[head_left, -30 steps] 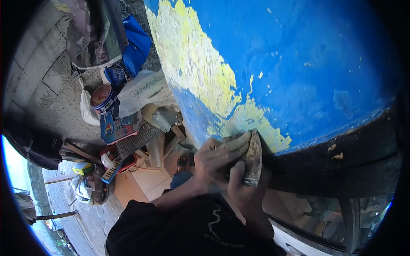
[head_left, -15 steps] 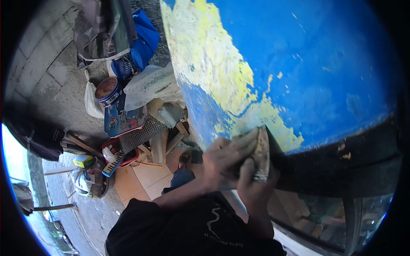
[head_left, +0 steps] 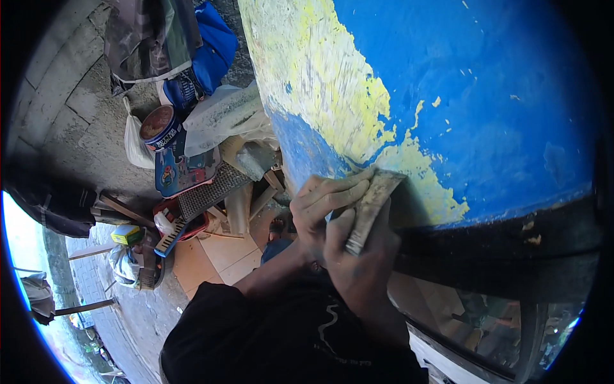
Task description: The person sands the blue surface of a vehicle body panel using a block of sandpaper.
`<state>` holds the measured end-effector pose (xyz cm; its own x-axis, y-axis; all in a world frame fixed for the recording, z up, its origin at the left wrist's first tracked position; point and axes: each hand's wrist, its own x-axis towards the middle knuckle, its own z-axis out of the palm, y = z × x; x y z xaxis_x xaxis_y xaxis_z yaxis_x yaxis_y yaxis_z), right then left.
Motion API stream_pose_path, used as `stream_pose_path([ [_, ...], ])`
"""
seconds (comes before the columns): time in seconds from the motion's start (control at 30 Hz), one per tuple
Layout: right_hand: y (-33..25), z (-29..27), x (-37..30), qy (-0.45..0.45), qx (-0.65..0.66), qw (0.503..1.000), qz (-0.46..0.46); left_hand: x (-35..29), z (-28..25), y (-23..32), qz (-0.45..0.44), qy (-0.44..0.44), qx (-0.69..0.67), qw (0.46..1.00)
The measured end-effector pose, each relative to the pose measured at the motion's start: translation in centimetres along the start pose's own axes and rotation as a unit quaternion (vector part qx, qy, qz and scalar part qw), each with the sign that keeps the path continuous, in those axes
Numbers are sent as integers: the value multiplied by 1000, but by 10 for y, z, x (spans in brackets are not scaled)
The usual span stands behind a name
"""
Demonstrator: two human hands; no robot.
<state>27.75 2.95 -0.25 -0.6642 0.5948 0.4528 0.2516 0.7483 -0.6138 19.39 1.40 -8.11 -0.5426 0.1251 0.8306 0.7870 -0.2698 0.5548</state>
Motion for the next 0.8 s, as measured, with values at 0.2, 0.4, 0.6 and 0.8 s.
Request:
stream_pose_path([
  [0.2,34,-8,-13,81,80,993,7,1,5,19,15,-69,8,997],
  [0.4,6,-9,8,81,-10,994,-70,27,-13,9,27,-67,18,997],
  [0.6,-17,-9,18,-82,35,988,127,35,-14,-6,50,-41,-35,997],
  [0.8,19,-3,12,161,-10,980,-113,31,2,3,67,-24,20,997],
])
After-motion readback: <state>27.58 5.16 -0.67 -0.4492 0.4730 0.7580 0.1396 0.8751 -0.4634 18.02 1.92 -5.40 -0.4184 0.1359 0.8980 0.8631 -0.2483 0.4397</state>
